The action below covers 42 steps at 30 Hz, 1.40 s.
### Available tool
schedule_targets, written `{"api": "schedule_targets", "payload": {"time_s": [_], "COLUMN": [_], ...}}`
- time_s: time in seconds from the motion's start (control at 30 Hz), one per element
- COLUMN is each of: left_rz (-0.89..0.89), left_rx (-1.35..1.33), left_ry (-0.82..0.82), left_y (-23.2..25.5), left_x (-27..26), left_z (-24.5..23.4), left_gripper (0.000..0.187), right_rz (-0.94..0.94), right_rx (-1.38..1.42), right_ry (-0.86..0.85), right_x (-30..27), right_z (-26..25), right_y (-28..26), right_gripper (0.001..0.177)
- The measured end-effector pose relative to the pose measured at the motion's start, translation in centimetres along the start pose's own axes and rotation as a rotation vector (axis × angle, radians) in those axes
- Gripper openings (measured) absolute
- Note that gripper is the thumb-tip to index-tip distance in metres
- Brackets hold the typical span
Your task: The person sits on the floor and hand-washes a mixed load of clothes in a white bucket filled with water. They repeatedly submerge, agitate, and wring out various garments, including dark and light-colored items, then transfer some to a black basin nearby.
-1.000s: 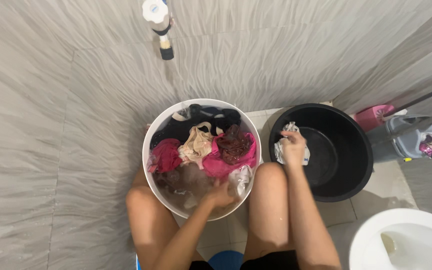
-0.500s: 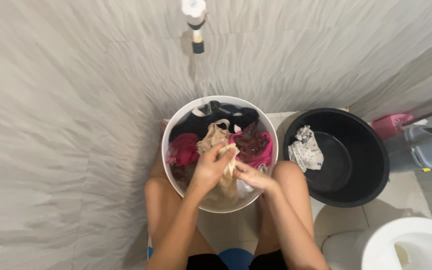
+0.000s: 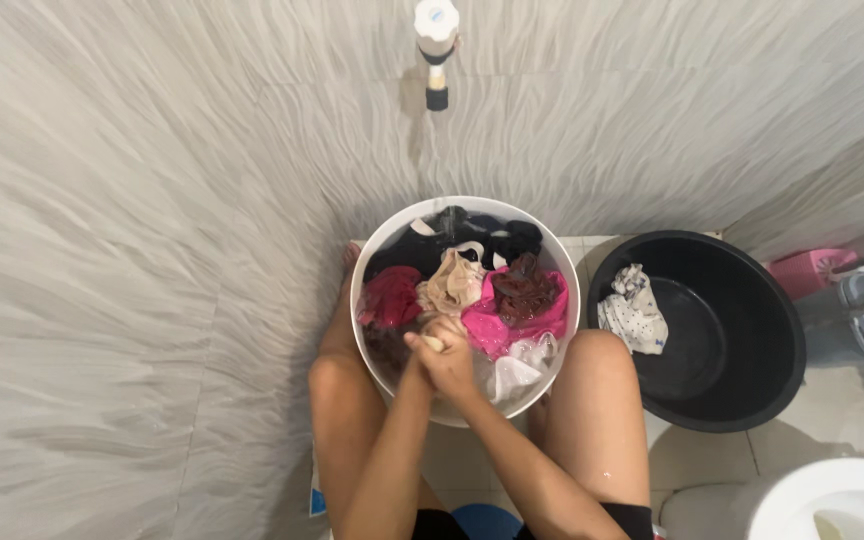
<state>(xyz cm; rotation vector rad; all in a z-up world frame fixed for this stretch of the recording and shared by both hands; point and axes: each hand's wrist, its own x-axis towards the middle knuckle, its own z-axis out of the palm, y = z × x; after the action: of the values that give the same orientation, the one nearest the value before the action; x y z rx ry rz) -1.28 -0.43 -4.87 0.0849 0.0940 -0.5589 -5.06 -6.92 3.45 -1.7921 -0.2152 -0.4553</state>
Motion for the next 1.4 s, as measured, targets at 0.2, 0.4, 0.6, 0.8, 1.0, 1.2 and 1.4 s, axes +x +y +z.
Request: {"api": "schedule_targets", "payload": {"time_s": [0.2, 0.4, 0.6, 0.8, 1.0, 1.2, 1.4], "left_rz": [-0.163, 0.322, 0.165, -0.445, -0.62, -0.366, 0.136], "left_rx": [1.341, 2.089, 2.095, 2.621, 2.655, 2.019, 1.919], "left_ry": [0.709, 0.457, 0.657, 0.717, 0.643, 0.392, 0.337], "left_y": [-2.2, 2.1, 2.9, 1.1, 1.0, -0.9, 0.5], "left_x": [-0.2, -2.0, -5.0, -5.0, -5.1, -7.2, -6.7], "left_z": [-3.8, -2.1, 4.7, 7.8, 10.7, 14.9, 16.0], "left_gripper": [0.03, 0.024, 0.023, 0.045, 0.08, 0.086, 0.058], "right_rz": [0.193, 0.506, 0.671, 0.746, 0.629, 0.192, 0.761], "right_rx": [-0.123, -0.592, -0.754, -0.952, -1.108, -0.6, 0.297], "right_ry": [-0.026, -0.243, -0.659, -1.034, -1.082, -0.912, -0.178], "right_x": [2.0, 2.7, 2.0, 0.8, 1.9, 4.6, 7.7], "right_z": [-1.8, -9.3, -8.4, -7.4, -7.6, -9.2, -16.0], "right_y": [7.8, 9.4, 11.1, 11.0, 7.4, 1.6, -2.2], "right_gripper": [0.011, 0.057, 0.077, 0.066, 0.049, 0.034, 0.027]}}
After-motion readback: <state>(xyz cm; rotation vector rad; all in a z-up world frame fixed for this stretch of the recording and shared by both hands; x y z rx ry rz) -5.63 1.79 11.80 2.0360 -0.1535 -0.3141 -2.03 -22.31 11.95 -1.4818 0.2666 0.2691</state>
